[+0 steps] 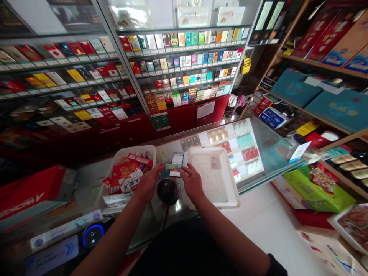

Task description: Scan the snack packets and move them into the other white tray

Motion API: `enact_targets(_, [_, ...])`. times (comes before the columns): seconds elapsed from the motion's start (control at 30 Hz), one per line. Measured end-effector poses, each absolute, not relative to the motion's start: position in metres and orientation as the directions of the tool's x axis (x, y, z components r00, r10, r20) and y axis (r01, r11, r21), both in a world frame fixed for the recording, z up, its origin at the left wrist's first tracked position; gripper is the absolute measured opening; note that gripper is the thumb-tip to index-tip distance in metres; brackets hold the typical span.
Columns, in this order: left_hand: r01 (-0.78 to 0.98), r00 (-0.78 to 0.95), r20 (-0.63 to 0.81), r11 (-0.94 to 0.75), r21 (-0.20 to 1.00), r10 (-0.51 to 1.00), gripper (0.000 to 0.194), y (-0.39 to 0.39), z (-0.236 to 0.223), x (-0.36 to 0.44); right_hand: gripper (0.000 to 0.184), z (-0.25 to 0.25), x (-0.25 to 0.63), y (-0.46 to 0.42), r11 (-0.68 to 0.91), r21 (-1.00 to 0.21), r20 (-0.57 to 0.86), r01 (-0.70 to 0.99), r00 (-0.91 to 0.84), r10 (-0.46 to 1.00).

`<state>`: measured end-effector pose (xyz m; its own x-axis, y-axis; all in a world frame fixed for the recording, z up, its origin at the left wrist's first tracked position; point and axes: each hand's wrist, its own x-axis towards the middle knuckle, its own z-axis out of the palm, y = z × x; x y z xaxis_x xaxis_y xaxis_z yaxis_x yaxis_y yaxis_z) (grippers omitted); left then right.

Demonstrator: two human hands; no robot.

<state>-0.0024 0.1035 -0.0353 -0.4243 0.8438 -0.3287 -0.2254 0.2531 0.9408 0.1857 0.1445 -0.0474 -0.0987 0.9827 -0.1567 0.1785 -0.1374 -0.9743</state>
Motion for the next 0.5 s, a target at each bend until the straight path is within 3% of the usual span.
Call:
enact_targets(0.33, [-0.401, -0.305, -0.449, 0.315, 0.86, 0.84, 0.046, 0.098, -0.064, -0.009, 0.038, -0.072, 0.187, 0.144, -0.015, -0.95, -0.067, 0.311, -0.157, 0.985])
enact_targets(0.5, [-0.381, -0.322, -0.428, 0.298, 0.875, 0.844, 0.045, 0.096, -0.062, -0.007, 0.038, -0.079, 0.189, 0.144, -0.006, -0.946, -0.067, 0.325, -0.178, 0.982])
